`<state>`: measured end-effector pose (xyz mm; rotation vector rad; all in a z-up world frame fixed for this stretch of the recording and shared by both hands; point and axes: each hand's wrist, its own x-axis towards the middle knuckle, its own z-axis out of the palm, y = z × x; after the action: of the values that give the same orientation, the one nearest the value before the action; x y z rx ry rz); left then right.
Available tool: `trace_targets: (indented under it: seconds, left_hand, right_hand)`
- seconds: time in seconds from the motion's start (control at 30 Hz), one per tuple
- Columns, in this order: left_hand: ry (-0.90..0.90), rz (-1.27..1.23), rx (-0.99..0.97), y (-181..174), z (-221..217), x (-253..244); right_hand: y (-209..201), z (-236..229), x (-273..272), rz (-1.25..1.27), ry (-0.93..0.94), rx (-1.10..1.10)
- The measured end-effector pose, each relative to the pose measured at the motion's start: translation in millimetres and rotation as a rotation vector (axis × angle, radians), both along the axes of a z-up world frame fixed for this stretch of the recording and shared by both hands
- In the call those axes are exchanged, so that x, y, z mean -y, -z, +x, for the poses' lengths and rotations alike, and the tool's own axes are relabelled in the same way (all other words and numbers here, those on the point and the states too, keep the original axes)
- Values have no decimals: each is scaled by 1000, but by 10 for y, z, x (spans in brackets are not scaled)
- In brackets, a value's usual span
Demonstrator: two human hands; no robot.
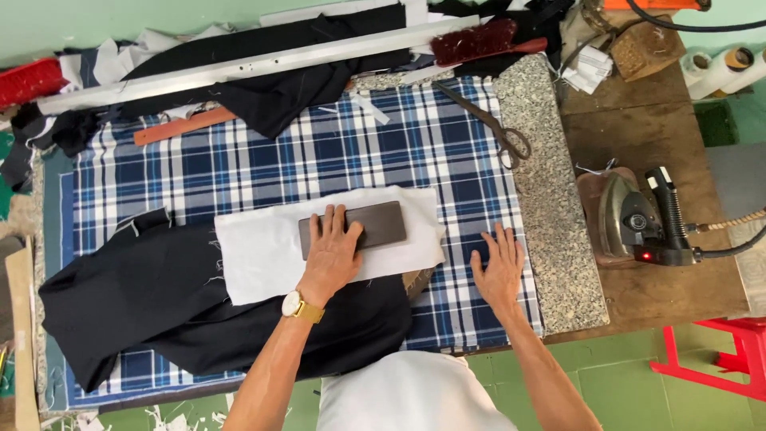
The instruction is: The person irons a black garment using a steam iron and a white pressing cloth on a plaid-covered worktable. They repeatedly position the cloth, press with the iron, and use a wooden pressing block to shape the fabric. The person also trims excess fabric with scissors and handles additional black fabric pieces with white stripes.
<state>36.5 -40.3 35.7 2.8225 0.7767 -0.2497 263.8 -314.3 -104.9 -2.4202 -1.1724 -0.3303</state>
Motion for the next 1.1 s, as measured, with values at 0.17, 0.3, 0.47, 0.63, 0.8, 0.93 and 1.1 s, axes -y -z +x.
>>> trace_targets:
  seconds: [0.17, 0.3, 0.47, 0.63, 0.8, 0.93, 1.1]
  left_hand:
    - [11, -71, 69, 33, -39, -51]
    - [63, -62, 79, 70, -48, -123]
    - [87, -82, 132, 74, -80, -177]
    - [131, -99, 138, 56, -84, -242]
    - [197, -245, 255, 110, -112, -449]
    - [198, -74, 335, 178, -203, -979]
    - [-46, 164, 139, 332, -504, -2274]
  right_hand:
    - [-37, -34, -20, -14, 11, 4]
    - [-30, -14, -36, -29, 25, 15]
    - [-18, -21, -49, -47, 34, 9]
    - [-20, -16, -67, -46, 48, -8]
    - [-11, -13, -63, -51, 65, 10]
    - [-12, -22, -70, -69, 91, 6]
    - [-120, -68, -108, -65, 103, -51]
